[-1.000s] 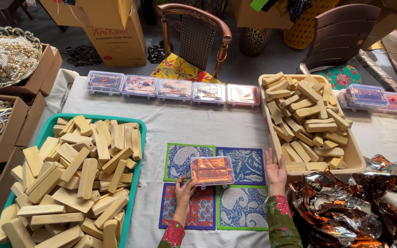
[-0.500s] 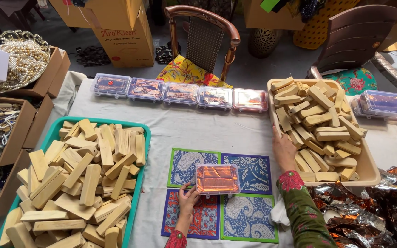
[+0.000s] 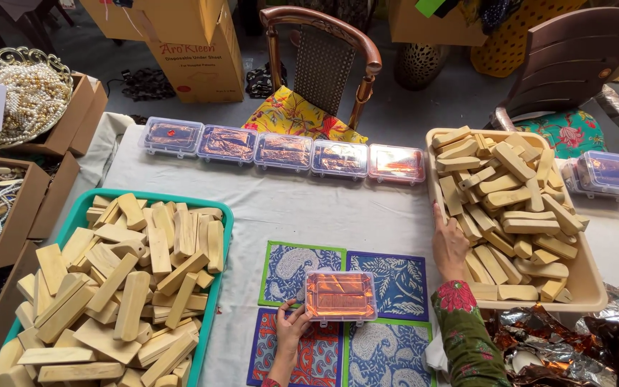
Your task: The person wipes a wooden block with a white cloth, wraps it in copper foil, and places it into a clear plastic container. They repeat this process with another wooden block, wiping it before wrapping and storing it.
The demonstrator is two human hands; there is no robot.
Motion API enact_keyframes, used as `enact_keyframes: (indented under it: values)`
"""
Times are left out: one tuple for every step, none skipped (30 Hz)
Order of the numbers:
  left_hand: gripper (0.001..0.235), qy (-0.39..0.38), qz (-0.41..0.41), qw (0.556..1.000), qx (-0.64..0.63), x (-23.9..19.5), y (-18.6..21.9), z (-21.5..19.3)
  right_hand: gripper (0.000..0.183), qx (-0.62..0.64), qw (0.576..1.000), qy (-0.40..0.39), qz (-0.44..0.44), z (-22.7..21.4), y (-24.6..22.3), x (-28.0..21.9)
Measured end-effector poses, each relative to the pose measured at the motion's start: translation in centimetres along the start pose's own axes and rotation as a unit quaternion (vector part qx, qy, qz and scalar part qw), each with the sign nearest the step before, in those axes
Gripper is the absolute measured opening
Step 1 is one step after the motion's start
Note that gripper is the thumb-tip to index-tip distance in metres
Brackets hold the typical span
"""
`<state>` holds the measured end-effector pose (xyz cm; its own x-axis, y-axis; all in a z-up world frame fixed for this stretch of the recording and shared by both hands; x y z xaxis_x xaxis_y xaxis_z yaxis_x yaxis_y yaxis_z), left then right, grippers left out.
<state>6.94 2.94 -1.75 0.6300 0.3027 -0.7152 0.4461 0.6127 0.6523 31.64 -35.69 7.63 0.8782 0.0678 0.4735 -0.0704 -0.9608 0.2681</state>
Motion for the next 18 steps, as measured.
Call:
enact_keyframes:
  values:
    - [0.075, 0.001, 0.001, 1.000, 0.000, 0.0, 0.3, 0.2, 0.058, 0.001, 1.000, 0.000, -0.001, 0.1, -0.1, 0.3]
    - [0.075, 0.000, -0.001, 1.000, -0.003, -0.2, 0.3, 0.2, 0.058, 0.006, 1.000, -0.003, 0.002, 0.2, -0.1, 0.2]
    - [0.074, -0.002, -0.002, 1.000, -0.006, -0.4, 0.3, 0.1, 0.058, 0.011, 1.000, -0.006, 0.005, 0.2, -0.2, 0.1]
    - [0.074, -0.001, -0.004, 1.000, -0.007, -0.4, 0.3, 0.1, 0.058, 0.011, 1.000, -0.008, 0.003, 0.2, -0.1, 0.2]
    - [0.074, -0.006, 0.000, 1.000, -0.010, -0.4, 0.2, 0.1, 0.058, 0.012, 1.000, -0.024, 0.008, 0.2, 0.0, 0.2]
    - [0.074, -0.012, 0.006, 1.000, -0.014, -0.2, 0.4, 0.2, 0.057, 0.014, 0.999, -0.039, 0.013, 0.2, 0.0, 0.6]
    - [0.074, -0.012, 0.006, 1.000, -0.015, -0.4, 0.3, 0.3, 0.057, 0.015, 0.999, -0.038, 0.013, 0.1, 0.1, 0.8]
    - [0.074, -0.010, 0.003, 1.000, -0.016, -0.5, 0.4, 0.2, 0.056, 0.015, 0.999, -0.047, 0.023, 0.0, -0.1, 1.1]
    - [0.074, -0.009, 0.000, 1.000, -0.017, -0.5, 0.5, 0.2, 0.055, 0.016, 0.998, -0.057, 0.032, 0.0, -0.2, 1.4]
    - [0.074, -0.007, 0.002, 1.000, -0.018, -0.5, 0.4, 0.1, 0.055, 0.018, 0.998, -0.056, 0.031, 0.2, -0.4, 1.5]
    - [0.073, -0.006, -0.001, 1.000, -0.021, -0.4, 0.3, 0.0, 0.056, 0.011, 0.998, -0.047, 0.035, 0.4, -0.6, 1.6]
    - [0.073, -0.007, -0.005, 1.000, -0.022, -0.4, 0.1, 0.1, 0.056, 0.002, 0.998, -0.039, 0.040, 0.6, -0.4, 1.8]
    - [0.073, -0.008, -0.004, 1.000, -0.023, -0.4, 0.6, 0.2, 0.056, 0.002, 0.999, -0.037, 0.039, 0.7, -0.5, 1.7]
    - [0.072, -0.013, 0.003, 1.000, -0.027, -0.7, 0.7, 0.3, 0.057, 0.007, 0.998, -0.037, 0.042, 0.8, -0.4, 1.5]
    - [0.072, -0.018, 0.010, 0.999, -0.031, -1.0, 0.8, 0.4, 0.058, 0.011, 0.998, -0.037, 0.044, 0.9, -0.3, 1.3]
    - [0.072, -0.017, 0.011, 0.999, -0.033, -0.7, 0.6, 0.4, 0.058, 0.012, 0.998, -0.036, 0.043, 0.9, -0.5, 1.4]
    - [0.071, -0.013, 0.006, 0.999, -0.031, -0.5, 0.4, 0.4, 0.056, 0.024, 0.997, -0.039, 0.055, 0.9, -0.6, 1.6]
    - [0.071, -0.010, 0.001, 1.000, -0.026, -0.4, 0.2, 0.3, 0.055, 0.036, 0.996, -0.043, 0.069, 0.8, -0.6, 1.4]
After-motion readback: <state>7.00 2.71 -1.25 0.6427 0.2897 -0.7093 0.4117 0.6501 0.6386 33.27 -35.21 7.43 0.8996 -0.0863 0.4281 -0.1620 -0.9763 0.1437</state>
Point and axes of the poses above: each hand's wrist, its own x-axis towards the middle knuckle, its own z-axis out of the palm, y = z × x, the point moved 3 cm from there along x, towards the middle knuckle, and after that the axes turned 10 degrees about y, right-handed, at the moved point
